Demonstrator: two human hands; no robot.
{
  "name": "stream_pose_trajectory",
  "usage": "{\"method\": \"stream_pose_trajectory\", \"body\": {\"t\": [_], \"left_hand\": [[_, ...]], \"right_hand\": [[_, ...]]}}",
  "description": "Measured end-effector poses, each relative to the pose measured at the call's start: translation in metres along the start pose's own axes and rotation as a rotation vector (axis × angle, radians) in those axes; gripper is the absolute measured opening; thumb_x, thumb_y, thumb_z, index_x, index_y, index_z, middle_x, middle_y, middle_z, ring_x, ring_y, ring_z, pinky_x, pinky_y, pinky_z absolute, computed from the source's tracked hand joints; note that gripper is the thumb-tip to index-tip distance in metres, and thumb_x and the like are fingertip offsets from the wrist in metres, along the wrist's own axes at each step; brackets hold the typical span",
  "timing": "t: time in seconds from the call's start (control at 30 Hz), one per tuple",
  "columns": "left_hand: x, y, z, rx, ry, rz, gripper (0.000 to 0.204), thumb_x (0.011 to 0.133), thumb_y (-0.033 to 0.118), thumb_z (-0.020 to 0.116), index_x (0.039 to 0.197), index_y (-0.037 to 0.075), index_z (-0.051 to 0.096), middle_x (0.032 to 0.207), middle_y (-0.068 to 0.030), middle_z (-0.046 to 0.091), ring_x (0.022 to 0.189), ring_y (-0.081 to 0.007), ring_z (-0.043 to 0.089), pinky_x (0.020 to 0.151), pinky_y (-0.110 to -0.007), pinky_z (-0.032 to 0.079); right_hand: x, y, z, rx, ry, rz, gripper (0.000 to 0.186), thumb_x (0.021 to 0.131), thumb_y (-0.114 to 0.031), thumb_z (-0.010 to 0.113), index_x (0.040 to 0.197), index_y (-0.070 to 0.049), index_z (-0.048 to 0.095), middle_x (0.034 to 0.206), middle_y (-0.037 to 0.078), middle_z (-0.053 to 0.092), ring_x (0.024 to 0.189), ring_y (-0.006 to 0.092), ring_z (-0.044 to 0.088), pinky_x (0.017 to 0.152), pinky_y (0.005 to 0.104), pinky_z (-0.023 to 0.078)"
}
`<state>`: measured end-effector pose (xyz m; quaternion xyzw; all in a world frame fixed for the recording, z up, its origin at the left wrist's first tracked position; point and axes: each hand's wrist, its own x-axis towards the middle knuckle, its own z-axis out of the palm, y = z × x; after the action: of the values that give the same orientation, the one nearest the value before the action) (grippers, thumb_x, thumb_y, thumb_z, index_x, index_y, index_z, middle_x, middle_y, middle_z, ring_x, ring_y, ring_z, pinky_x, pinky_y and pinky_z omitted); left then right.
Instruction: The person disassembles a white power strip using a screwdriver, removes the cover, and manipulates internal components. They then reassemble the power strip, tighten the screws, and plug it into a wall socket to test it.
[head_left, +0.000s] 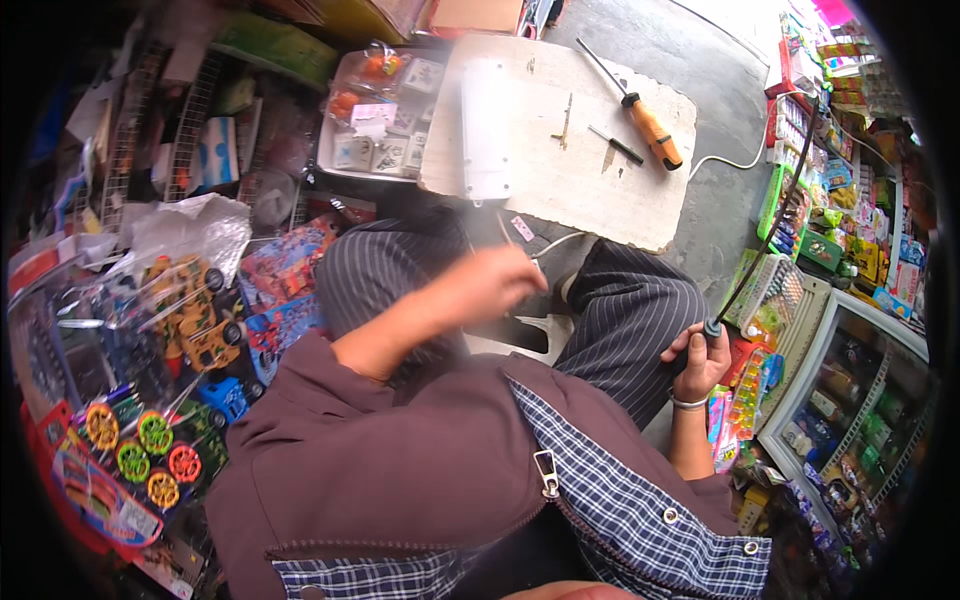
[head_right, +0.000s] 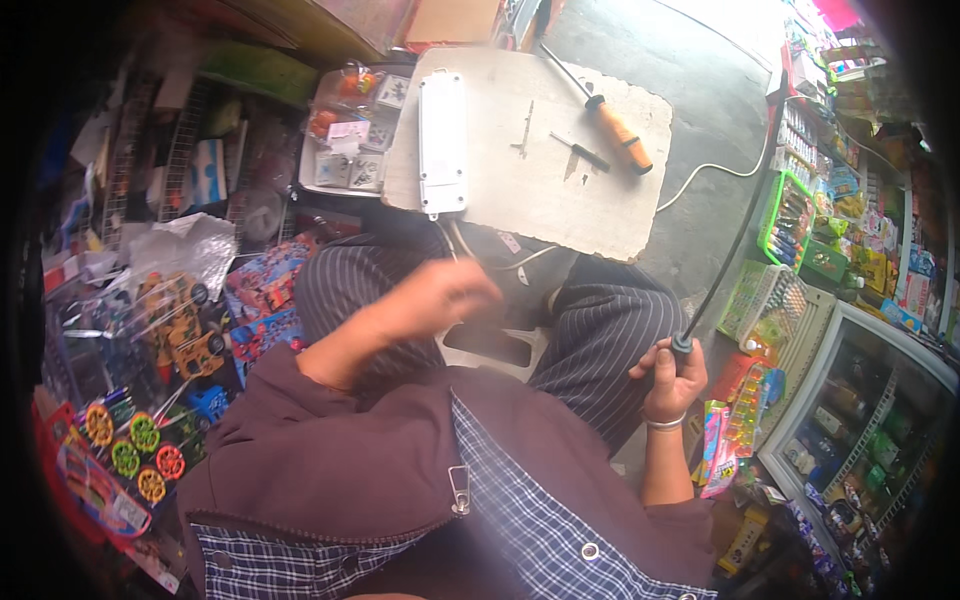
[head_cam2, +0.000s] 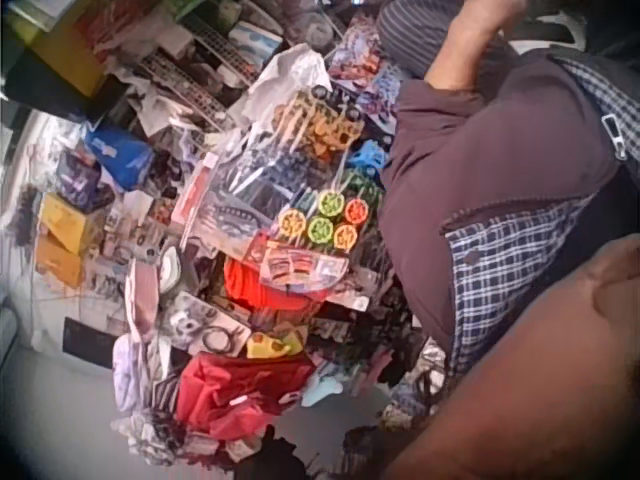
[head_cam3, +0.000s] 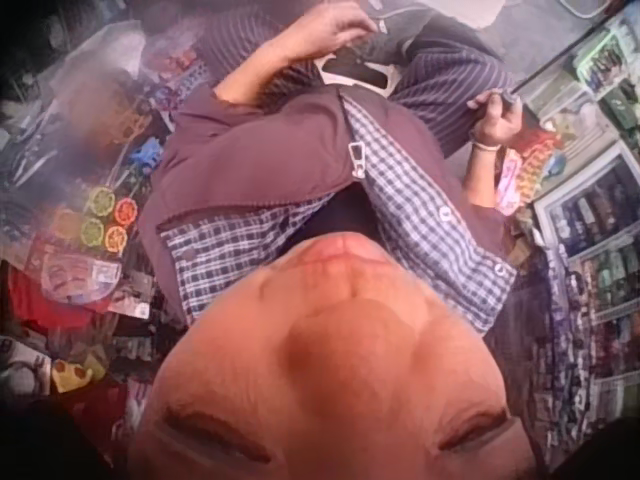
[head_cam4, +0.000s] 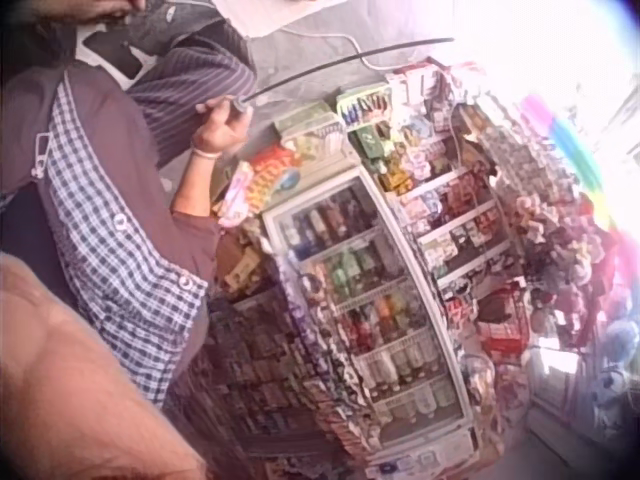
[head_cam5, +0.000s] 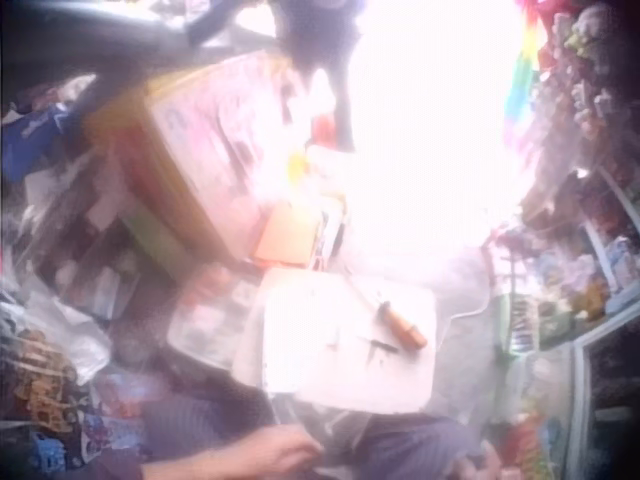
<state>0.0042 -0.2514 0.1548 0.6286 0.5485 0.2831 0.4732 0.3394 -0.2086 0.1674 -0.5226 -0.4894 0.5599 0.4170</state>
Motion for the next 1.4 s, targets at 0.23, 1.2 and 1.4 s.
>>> {"method": "stream_pose_trajectory", "body": {"t": [0.23, 1.2, 1.4], "left_hand": [[0.032, 0.019, -0.073, 0.285, 0.528, -0.054, 0.012, 0.086, 0.009, 0.067, 0.095, 0.002, 0.065, 0.088, -0.0096, 0.068, 0.077, -0.0162, 0.064, 0.070, -0.028, 0.049], [0.068, 0.024, -0.085, 0.603, 0.134, -0.249, 0.015, 0.081, 0.018, 0.070, 0.091, 0.007, 0.068, 0.092, -0.0117, 0.066, 0.085, -0.0241, 0.064, 0.077, -0.033, 0.049], [0.048, -0.008, -0.084, 0.221, 0.614, -0.137, 0.019, 0.087, 0.017, 0.067, 0.098, 0.002, 0.065, 0.089, -0.0056, 0.065, 0.081, -0.0158, 0.060, 0.074, -0.028, 0.048]], "right_hand": [[-0.005, 0.004, -0.008, 0.047, -0.027, -0.040, 0.011, 0.092, -0.013, 0.058, 0.093, -0.002, 0.055, 0.066, 0.006, 0.056, 0.052, 0.0125, 0.054, 0.048, 0.0243, 0.048], [-0.010, 0.008, -0.024, 0.078, -0.035, -0.063, 0.011, 0.092, -0.012, 0.059, 0.094, -0.002, 0.055, 0.067, 0.006, 0.057, 0.052, 0.0126, 0.056, 0.048, 0.0240, 0.048], [-0.009, 0.000, -0.020, 0.052, -0.047, -0.047, 0.011, 0.091, -0.011, 0.061, 0.094, -0.002, 0.055, 0.068, 0.005, 0.057, 0.053, 0.0113, 0.055, 0.049, 0.0240, 0.048]]}}
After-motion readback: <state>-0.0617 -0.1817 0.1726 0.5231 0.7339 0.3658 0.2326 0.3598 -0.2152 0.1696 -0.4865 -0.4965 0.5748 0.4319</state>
